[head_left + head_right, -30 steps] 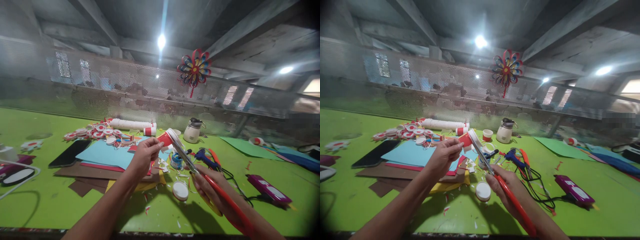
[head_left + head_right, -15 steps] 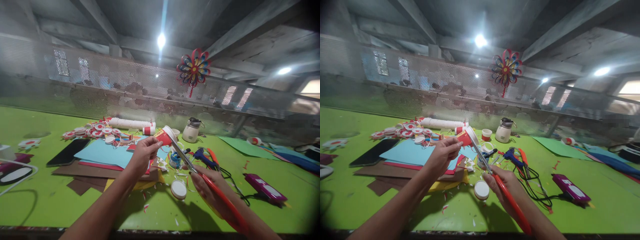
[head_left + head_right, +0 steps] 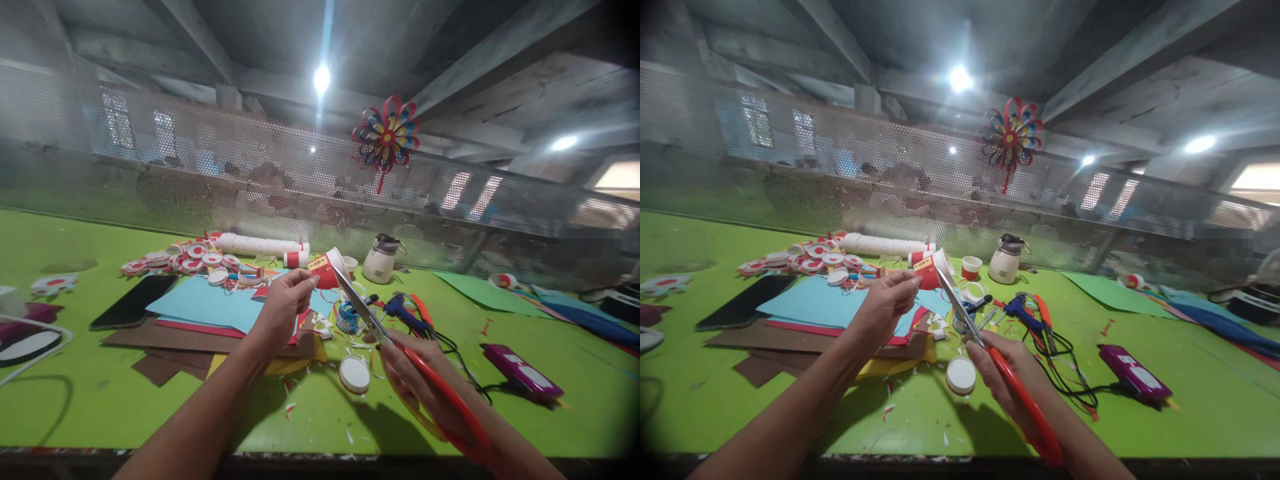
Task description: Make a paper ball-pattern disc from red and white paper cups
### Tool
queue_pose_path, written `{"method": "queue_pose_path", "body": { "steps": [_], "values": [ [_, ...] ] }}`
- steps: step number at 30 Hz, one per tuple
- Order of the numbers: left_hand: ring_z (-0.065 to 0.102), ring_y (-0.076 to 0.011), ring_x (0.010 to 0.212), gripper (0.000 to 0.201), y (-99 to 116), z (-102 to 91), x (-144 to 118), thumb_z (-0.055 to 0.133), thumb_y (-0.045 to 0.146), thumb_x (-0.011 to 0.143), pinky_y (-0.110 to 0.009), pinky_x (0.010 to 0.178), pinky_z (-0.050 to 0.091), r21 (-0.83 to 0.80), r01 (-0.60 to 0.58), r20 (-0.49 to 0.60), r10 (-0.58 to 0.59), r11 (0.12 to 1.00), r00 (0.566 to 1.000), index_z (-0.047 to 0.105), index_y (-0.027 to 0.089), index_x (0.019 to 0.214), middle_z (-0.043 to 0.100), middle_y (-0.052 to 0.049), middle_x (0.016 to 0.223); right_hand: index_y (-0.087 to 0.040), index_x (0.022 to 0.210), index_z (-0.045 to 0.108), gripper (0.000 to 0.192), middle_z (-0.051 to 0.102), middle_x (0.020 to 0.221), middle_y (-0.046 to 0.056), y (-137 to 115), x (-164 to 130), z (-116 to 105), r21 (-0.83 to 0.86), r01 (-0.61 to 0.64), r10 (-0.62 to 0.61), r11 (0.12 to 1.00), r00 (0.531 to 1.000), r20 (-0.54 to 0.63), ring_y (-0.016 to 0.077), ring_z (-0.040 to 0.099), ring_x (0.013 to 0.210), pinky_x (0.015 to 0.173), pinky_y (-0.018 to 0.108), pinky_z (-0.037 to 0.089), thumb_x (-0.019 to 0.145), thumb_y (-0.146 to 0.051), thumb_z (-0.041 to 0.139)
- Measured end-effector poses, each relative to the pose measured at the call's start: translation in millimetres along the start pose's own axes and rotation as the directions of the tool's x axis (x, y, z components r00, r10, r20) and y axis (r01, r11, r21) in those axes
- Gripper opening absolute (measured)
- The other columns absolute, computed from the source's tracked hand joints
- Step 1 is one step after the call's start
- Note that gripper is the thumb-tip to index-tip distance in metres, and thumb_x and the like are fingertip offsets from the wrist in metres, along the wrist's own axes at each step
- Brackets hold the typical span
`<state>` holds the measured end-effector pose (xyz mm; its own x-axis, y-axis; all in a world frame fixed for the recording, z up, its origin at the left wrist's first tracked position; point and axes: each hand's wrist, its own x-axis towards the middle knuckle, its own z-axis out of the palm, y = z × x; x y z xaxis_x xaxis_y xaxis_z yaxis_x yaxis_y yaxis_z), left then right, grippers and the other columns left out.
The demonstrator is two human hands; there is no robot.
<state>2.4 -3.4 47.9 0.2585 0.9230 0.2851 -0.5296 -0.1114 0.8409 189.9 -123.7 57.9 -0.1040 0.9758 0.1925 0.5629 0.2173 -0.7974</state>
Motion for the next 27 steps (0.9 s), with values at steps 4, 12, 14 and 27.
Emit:
{"method": "queue_pose_path", "body": {
  "steps": [4,12,14,27],
  "values": [
    [0.014,-0.0032,0.042,0.032,2,-1.7,0,0.073,0.031,0.069,-0.021,0.042,0.008,-0.045,0.04,0.069,-0.037,0.998,0.997,0.044,0.017,0.064,0.024,0.011,0.049,-0.018,0.101,0.063,0.048,0.039,0.054,-0.004,3,-5,-3,0.042,-0.02,0.017,0.999,0.997,0.077,0.0099,0.036,0.045,0.041,0.022,0.03,0.089,-0.059,0.041],
    [0.013,-0.0039,0.044,0.029,3,-7.4,0,0.071,0.023,0.07,-0.022,0.043,0.006,-0.148,0.115,0.162,-0.09,0.982,0.983,0.044,0.017,0.062,0.025,0.009,0.05,-0.016,0.108,0.063,0.047,0.036,0.053,-0.005,11,-13,-10,0.089,-0.017,0.005,0.996,0.991,0.134,0.0081,0.033,0.042,0.039,0.021,0.029,0.092,-0.054,0.041],
    [0.012,-0.0037,0.044,0.025,1,-6.1,0,0.071,0.024,0.072,-0.022,0.043,0.005,-0.088,0.088,0.172,-0.072,0.992,0.983,0.049,0.016,0.064,0.025,0.009,0.05,-0.016,0.106,0.064,0.048,0.037,0.052,-0.005,9,-13,-9,0.019,-0.013,0.012,1.0,0.998,0.065,0.009,0.034,0.043,0.039,0.022,0.03,0.09,-0.056,0.044],
    [0.016,-0.005,0.045,0.015,16,-23.7,7,0.066,0.025,0.072,-0.026,0.046,0.005,0.243,0.123,0.366,-0.208,0.962,0.907,0.056,0.014,0.068,0.033,0.006,0.052,-0.022,0.089,0.065,0.046,0.06,0.075,0.005,-14,-21,-47,-0.113,0.008,0.034,0.994,0.931,0.363,0.0198,0.063,0.071,0.074,0.035,0.054,0.092,-0.057,0.034]
  ]
}}
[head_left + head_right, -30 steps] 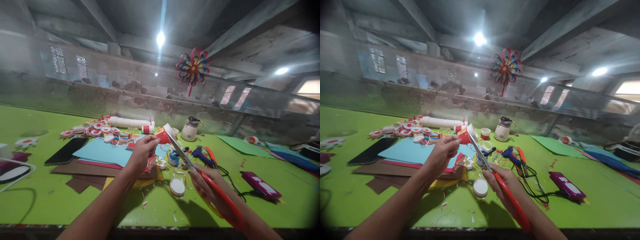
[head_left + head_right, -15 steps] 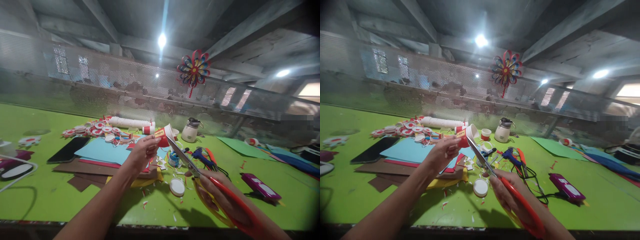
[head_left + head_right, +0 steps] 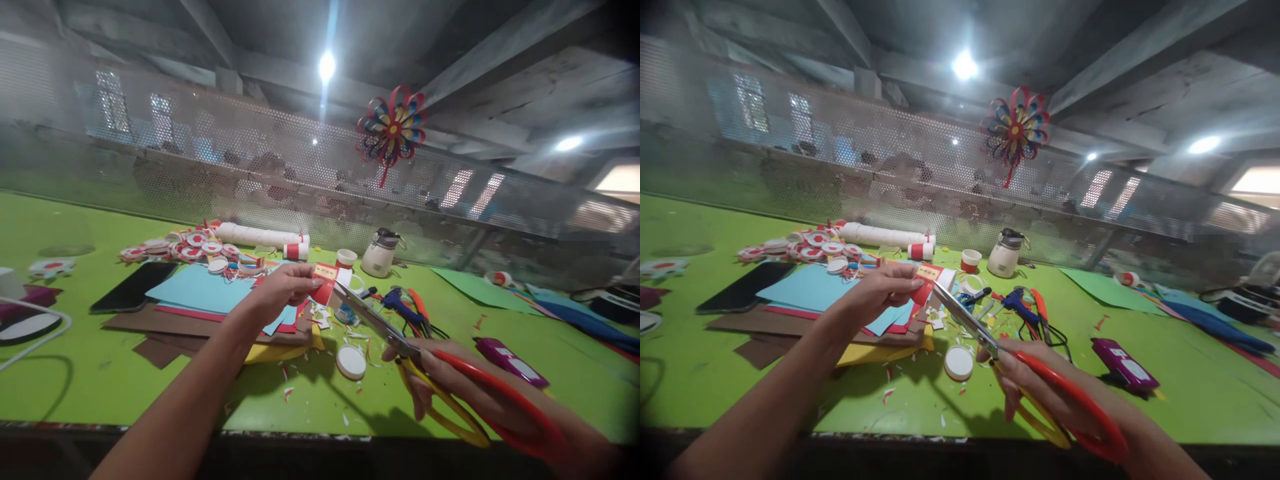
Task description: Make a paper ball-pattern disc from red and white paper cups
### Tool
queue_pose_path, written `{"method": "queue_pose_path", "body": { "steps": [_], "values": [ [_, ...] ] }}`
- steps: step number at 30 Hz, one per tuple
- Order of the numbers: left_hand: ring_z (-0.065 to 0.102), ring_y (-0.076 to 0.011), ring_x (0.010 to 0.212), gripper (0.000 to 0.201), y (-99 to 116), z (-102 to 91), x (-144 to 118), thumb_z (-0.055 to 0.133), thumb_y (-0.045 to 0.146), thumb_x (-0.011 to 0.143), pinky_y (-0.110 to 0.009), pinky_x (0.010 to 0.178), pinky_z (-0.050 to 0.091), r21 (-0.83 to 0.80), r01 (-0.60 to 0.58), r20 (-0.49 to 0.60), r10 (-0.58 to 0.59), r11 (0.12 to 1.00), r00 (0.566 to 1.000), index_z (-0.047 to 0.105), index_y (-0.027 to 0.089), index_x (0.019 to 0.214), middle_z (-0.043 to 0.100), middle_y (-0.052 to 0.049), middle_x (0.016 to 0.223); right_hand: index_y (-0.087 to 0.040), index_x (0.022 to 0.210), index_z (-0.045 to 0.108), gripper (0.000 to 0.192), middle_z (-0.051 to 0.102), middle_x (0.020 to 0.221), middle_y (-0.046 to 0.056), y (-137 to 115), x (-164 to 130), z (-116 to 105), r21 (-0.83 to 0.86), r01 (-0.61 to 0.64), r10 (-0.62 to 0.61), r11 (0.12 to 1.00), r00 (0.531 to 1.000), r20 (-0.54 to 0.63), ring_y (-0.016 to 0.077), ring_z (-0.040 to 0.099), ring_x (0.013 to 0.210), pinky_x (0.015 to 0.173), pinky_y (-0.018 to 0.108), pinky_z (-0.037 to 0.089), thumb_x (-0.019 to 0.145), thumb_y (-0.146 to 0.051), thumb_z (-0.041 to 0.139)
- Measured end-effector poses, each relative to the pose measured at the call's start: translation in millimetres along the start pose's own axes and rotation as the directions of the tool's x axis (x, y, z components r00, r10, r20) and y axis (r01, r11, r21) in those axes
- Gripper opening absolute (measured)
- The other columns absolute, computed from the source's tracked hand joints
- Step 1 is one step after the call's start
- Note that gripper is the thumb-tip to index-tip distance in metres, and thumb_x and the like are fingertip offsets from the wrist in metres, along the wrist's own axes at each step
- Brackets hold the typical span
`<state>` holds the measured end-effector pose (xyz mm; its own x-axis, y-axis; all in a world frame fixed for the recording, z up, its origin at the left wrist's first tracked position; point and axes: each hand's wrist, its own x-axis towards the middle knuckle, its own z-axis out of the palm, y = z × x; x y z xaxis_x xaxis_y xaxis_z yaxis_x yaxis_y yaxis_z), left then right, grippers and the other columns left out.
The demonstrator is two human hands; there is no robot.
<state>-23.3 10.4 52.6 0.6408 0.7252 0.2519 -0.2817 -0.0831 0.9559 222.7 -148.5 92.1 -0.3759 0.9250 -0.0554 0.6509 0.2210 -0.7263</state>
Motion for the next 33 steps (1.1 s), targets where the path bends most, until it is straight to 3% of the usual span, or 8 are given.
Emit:
{"method": "queue_pose_path", "body": {
  "steps": [2,4,9,15,20,25,29,33],
  "values": [
    [0.017,-0.005,0.045,0.017,0,0.0,-1,0.066,0.026,0.072,-0.027,0.046,0.005,0.039,0.03,0.04,-0.032,0.999,0.999,0.055,0.014,0.066,0.032,0.006,0.052,-0.019,0.094,0.062,0.045,0.06,0.08,0.005,4,-4,-4,-0.057,-0.034,0.035,0.998,0.999,0.018,0.0186,0.063,0.075,0.077,0.036,0.052,0.095,-0.052,0.032],
    [0.017,-0.0049,0.046,0.018,1,1.5,-1,0.067,0.028,0.072,-0.027,0.046,0.006,0.08,0.052,0.064,-0.057,0.995,0.996,0.055,0.014,0.068,0.033,0.006,0.054,-0.017,0.094,0.06,0.044,0.058,0.075,0.003,7,-5,-6,-0.082,-0.057,0.06,0.995,0.998,0.034,0.0161,0.061,0.07,0.071,0.032,0.051,0.096,-0.051,0.031],
    [0.018,-0.005,0.047,0.022,3,4.6,-3,0.068,0.032,0.072,-0.027,0.047,0.008,0.146,0.071,0.08,-0.084,0.987,0.993,0.056,0.014,0.07,0.034,0.006,0.056,-0.019,0.078,0.054,0.043,0.05,0.059,-0.002,6,-4,1,-0.091,-0.098,0.103,0.991,0.994,0.047,0.0113,0.05,0.053,0.053,0.024,0.043,0.094,-0.054,0.034],
    [0.017,-0.0051,0.047,0.017,4,2.7,-4,0.066,0.027,0.073,-0.027,0.047,0.007,0.117,0.069,0.073,-0.078,0.991,0.994,0.056,0.014,0.069,0.031,0.006,0.055,-0.021,0.072,0.056,0.047,0.049,0.06,0.0,-4,-9,19,-0.002,-0.091,0.088,0.996,0.972,-0.22,0.0129,0.047,0.053,0.05,0.025,0.038,0.089,-0.061,0.038],
    [0.017,-0.005,0.047,0.019,0,7.6,-3,0.07,0.027,0.071,-0.026,0.047,0.007,0.045,0.066,0.026,-0.067,0.997,0.997,0.058,0.013,0.067,0.029,0.006,0.054,-0.021,0.075,0.054,0.043,0.045,0.056,-0.003,11,1,19,0.12,-0.028,0.038,0.992,0.996,-0.081,0.0107,0.042,0.048,0.048,0.023,0.037,0.092,-0.057,0.037],
    [0.016,-0.0039,0.046,0.021,-10,11.3,3,0.072,0.029,0.071,-0.026,0.046,0.006,-0.057,0.045,-0.029,-0.046,0.997,0.999,0.058,0.013,0.067,0.034,0.006,0.054,-0.019,0.075,0.049,0.041,0.047,0.058,-0.003,23,9,26,0.154,0.021,-0.001,0.988,0.991,-0.132,0.0091,0.042,0.051,0.052,0.022,0.038,0.096,-0.05,0.033],
    [0.015,-0.0034,0.045,0.019,-12,9.7,3,0.071,0.029,0.072,-0.025,0.046,0.005,-0.065,0.039,0.005,-0.039,0.997,0.999,0.059,0.013,0.07,0.038,0.006,0.056,-0.019,0.078,0.052,0.04,0.053,0.063,-0.001,19,10,28,0.114,0.073,-0.059,0.991,0.99,-0.125,0.0115,0.05,0.058,0.06,0.024,0.043,0.097,-0.047,0.032],
    [0.017,-0.0037,0.046,0.019,-9,10.4,1,0.071,0.027,0.07,-0.026,0.046,0.006,0.004,0.051,0.055,-0.051,0.999,0.997,0.061,0.011,0.067,0.038,0.005,0.055,-0.019,0.069,0.051,0.047,0.055,0.072,0.002,11,8,26,0.084,0.055,-0.046,0.995,0.994,-0.102,0.0136,0.053,0.065,0.062,0.025,0.047,0.095,-0.054,0.031]
  ]
}}
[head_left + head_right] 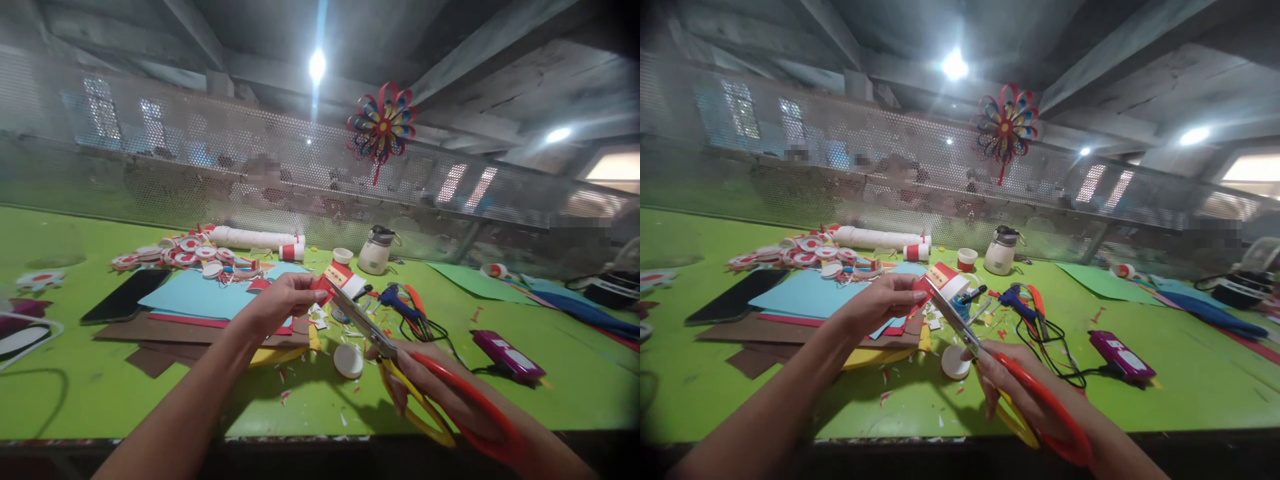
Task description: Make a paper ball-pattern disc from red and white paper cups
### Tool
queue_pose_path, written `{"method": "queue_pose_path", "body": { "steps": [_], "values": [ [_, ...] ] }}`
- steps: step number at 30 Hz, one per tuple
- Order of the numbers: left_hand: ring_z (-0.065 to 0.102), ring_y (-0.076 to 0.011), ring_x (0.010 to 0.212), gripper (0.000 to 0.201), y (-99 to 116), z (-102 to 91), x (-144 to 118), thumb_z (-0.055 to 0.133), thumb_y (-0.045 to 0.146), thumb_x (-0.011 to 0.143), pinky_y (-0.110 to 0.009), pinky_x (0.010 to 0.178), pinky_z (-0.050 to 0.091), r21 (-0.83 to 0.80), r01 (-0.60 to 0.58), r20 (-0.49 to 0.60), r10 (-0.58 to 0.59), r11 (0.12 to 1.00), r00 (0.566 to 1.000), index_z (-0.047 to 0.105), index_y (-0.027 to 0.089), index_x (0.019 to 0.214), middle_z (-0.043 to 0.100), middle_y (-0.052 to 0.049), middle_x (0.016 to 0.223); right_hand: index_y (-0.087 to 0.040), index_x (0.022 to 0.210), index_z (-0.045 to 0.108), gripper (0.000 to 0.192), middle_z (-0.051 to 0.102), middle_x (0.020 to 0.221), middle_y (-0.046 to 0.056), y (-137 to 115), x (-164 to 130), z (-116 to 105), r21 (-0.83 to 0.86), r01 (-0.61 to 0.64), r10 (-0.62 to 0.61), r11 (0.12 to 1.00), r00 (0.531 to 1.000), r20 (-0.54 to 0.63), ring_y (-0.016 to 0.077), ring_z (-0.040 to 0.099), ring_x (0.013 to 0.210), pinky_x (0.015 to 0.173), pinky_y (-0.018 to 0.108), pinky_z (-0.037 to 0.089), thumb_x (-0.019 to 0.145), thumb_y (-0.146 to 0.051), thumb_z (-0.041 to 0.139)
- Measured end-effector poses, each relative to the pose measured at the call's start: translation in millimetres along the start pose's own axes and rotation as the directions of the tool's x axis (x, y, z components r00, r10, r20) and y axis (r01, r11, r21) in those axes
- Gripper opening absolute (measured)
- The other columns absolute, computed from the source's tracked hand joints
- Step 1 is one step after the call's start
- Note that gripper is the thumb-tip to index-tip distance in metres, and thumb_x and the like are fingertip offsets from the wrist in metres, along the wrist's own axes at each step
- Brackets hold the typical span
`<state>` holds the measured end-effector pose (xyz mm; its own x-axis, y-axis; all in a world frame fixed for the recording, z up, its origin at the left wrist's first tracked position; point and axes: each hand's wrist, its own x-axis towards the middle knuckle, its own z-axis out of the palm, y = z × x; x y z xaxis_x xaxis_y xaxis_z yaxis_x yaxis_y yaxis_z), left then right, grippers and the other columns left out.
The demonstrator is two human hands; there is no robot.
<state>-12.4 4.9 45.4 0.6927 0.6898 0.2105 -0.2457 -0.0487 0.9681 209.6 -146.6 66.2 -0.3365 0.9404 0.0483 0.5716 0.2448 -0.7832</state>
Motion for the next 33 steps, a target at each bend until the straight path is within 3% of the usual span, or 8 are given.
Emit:
{"method": "queue_pose_path", "body": {
  "steps": [3,9,12,17,21,25,33],
  "values": [
    [0.017,-0.0041,0.046,0.019,1,0.9,0,0.07,0.029,0.071,-0.026,0.046,0.006,0.033,0.016,0.035,-0.017,0.999,0.999,0.063,0.011,0.069,0.035,0.005,0.053,-0.02,0.072,0.052,0.044,0.054,0.071,0.002,0,1,0,-0.037,-0.013,0.013,0.999,1.0,-0.017,0.0127,0.052,0.062,0.059,0.023,0.046,0.094,-0.054,0.035],
    [0.014,-0.0049,0.045,0.015,1,1.7,-1,0.069,0.027,0.071,-0.027,0.046,0.005,0.002,0.024,0.025,-0.024,1.0,0.999,0.064,0.013,0.067,0.03,0.006,0.05,-0.016,0.106,0.061,0.049,0.049,0.058,-0.002,9,8,5,-0.14,-0.028,0.017,0.99,0.996,-0.082,0.0115,0.049,0.052,0.053,0.023,0.044,0.09,-0.058,0.04],
    [0.013,-0.0055,0.045,0.015,3,3.6,-3,0.067,0.026,0.072,-0.028,0.046,0.005,0.008,0.026,0.001,-0.026,1.0,1.0,0.062,0.014,0.064,0.03,0.006,0.048,-0.018,0.104,0.064,0.047,0.053,0.059,-0.001,6,11,5,-0.234,0.002,-0.028,0.972,0.993,-0.111,0.0126,0.051,0.056,0.059,0.024,0.044,0.091,-0.056,0.04],
    [0.015,-0.0053,0.044,0.013,7,5.6,-4,0.067,0.025,0.071,-0.028,0.046,0.005,0.005,0.004,-0.04,-0.004,1.0,0.999,0.062,0.014,0.064,0.034,0.005,0.05,-0.02,0.099,0.067,0.047,0.063,0.078,0.004,-1,13,4,-0.286,0.015,-0.046,0.958,0.994,-0.102,0.0154,0.055,0.068,0.062,0.025,0.044,0.091,-0.056,0.037],
    [0.014,-0.0051,0.044,0.014,10,1.6,-5,0.07,0.026,0.069,-0.027,0.046,0.005,-0.013,0.002,-0.06,-0.003,1.0,0.998,0.061,0.015,0.064,0.03,0.006,0.048,-0.018,0.102,0.067,0.05,0.053,0.064,0.001,-2,18,1,-0.309,-0.021,-0.026,0.951,0.989,-0.147,0.0125,0.044,0.056,0.057,0.025,0.039,0.09,-0.057,0.04],
    [0.014,-0.0046,0.045,0.018,12,-5.5,-5,0.073,0.026,0.067,-0.027,0.045,0.005,-0.034,0.0,-0.076,-0.003,0.999,0.997,0.061,0.014,0.064,0.028,0.007,0.049,-0.015,0.102,0.066,0.053,0.045,0.06,-0.002,-4,27,1,-0.292,-0.024,-0.007,0.956,0.995,-0.103,0.0111,0.036,0.054,0.051,0.024,0.033,0.089,-0.059,0.039],
    [0.015,-0.0029,0.043,0.022,9,-10.6,-2,0.076,0.025,0.066,-0.024,0.044,0.004,-0.095,0.02,-0.119,-0.031,0.995,0.992,0.058,0.012,0.06,0.031,0.007,0.049,-0.017,0.071,0.052,0.042,0.038,0.06,-0.003,0,47,9,-0.256,-0.067,0.028,0.964,0.988,-0.151,0.0095,0.034,0.053,0.044,0.021,0.028,0.091,-0.053,0.041]
  ]
}}
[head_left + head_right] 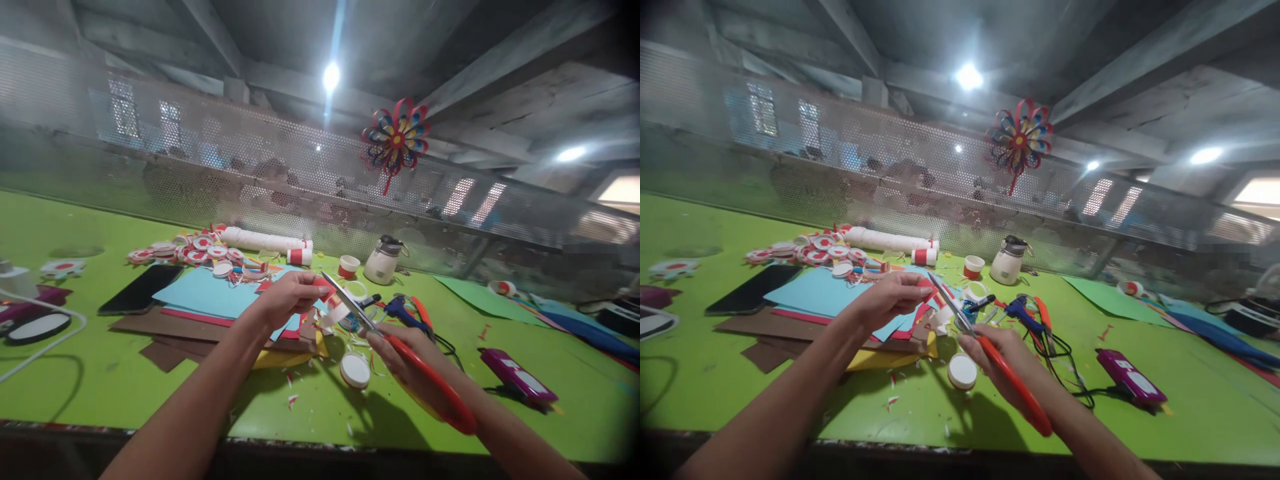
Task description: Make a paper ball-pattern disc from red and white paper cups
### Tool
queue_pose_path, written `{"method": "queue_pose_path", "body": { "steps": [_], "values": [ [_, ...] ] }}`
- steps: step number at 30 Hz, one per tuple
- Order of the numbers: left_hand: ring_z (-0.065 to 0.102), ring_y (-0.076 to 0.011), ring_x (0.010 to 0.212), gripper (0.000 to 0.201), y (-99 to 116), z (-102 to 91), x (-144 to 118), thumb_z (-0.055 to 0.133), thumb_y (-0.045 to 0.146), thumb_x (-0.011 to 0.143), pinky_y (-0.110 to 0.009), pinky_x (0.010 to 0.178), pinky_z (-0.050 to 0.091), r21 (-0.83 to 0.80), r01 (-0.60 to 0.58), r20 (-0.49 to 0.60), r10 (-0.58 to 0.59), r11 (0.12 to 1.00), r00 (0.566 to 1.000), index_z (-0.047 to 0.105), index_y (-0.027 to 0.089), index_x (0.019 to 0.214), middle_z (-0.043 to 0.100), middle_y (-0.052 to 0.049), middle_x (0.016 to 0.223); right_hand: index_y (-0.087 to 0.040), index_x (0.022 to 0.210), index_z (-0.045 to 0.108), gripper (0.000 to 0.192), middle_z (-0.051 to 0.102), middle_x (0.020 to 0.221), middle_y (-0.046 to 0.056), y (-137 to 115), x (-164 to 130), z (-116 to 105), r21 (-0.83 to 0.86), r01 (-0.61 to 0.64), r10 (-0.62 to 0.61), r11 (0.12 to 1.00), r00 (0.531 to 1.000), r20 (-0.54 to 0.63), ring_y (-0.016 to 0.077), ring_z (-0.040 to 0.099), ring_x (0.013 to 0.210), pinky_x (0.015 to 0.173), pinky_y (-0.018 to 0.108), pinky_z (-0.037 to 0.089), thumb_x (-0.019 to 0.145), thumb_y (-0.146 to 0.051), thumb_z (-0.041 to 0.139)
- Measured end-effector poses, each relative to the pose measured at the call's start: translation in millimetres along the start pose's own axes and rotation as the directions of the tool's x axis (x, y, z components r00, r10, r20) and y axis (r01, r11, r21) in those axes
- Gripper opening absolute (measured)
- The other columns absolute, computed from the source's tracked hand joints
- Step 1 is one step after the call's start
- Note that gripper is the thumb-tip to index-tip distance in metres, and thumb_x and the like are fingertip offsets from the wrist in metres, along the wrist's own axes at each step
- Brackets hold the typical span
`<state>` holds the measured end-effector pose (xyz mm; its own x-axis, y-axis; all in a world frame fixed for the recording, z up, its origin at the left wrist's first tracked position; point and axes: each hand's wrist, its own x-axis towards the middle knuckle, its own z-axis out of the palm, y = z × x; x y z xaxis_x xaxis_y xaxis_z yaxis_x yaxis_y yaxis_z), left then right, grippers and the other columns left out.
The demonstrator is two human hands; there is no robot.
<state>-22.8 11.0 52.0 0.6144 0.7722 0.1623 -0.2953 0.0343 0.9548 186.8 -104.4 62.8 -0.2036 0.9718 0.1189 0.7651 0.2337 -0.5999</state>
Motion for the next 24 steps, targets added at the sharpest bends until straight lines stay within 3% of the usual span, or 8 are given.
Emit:
{"method": "queue_pose_path", "body": {
  "steps": [4,8,12,15,19,24],
  "values": [
    [0.015,-0.0024,0.041,0.025,-5,-4.0,5,0.073,0.024,0.07,-0.022,0.042,0.005,-0.032,-0.034,-0.087,0.031,0.999,0.996,0.053,0.014,0.058,0.029,0.008,0.048,-0.019,0.066,0.049,0.041,0.04,0.058,-0.004,11,13,-5,0.021,-0.021,0.021,1.0,0.999,-0.024,0.0099,0.039,0.051,0.044,0.021,0.033,0.085,-0.054,0.05],
    [0.014,-0.0025,0.039,0.034,-12,-10.9,13,0.065,0.02,0.075,-0.02,0.039,0.007,-0.112,-0.077,-0.215,0.052,0.991,0.975,0.039,0.017,0.053,0.02,0.01,0.047,-0.016,0.077,0.061,0.044,0.046,0.056,-0.003,24,16,-21,0.038,-0.076,0.081,0.996,0.986,-0.147,0.0114,0.046,0.047,0.043,0.024,0.039,0.081,-0.059,0.052],
    [0.016,-0.0021,0.037,0.038,-20,-16.5,22,0.06,0.016,0.077,-0.017,0.036,0.01,-0.201,-0.059,-0.315,-0.007,0.978,0.949,0.032,0.019,0.053,0.02,0.011,0.046,-0.014,0.1,0.066,0.06,0.059,0.062,0.002,51,17,-40,-0.127,-0.255,0.192,0.958,0.907,-0.376,0.0164,0.056,0.053,0.048,0.027,0.043,0.081,-0.067,0.044],
    [0.018,-0.0018,0.035,0.037,-28,-18.1,28,0.057,0.015,0.081,-0.016,0.034,0.011,-0.25,-0.004,-0.368,-0.092,0.968,0.925,0.033,0.018,0.054,0.023,0.011,0.045,-0.011,0.102,0.066,0.059,0.066,0.074,0.008,81,20,-51,-0.194,-0.386,0.276,0.902,0.861,-0.427,0.0228,0.063,0.069,0.059,0.03,0.046,0.083,-0.063,0.047],
    [0.024,-0.0016,0.036,0.026,-37,-13.8,31,0.054,0.022,0.088,-0.015,0.032,0.018,-0.269,0.047,-0.407,-0.158,0.962,0.9,0.046,0.014,0.065,0.034,0.01,0.05,-0.013,0.1,0.065,0.039,0.067,0.094,0.008,115,21,-47,-0.276,-0.504,0.392,0.818,0.841,-0.373,0.0216,0.064,0.086,0.076,0.035,0.05,0.089,-0.048,0.052],
    [0.026,-0.0008,0.035,0.025,-44,-1.7,28,0.059,0.011,0.079,-0.014,0.033,0.016,-0.266,0.062,-0.408,-0.171,0.962,0.897,0.047,0.013,0.057,0.038,0.007,0.045,-0.015,0.109,0.061,0.029,0.063,0.111,0.006,124,26,-23,-0.398,-0.508,0.451,0.764,0.861,-0.234,0.0203,0.062,0.094,0.082,0.039,0.052,0.091,-0.037,0.055]
  ]
}}
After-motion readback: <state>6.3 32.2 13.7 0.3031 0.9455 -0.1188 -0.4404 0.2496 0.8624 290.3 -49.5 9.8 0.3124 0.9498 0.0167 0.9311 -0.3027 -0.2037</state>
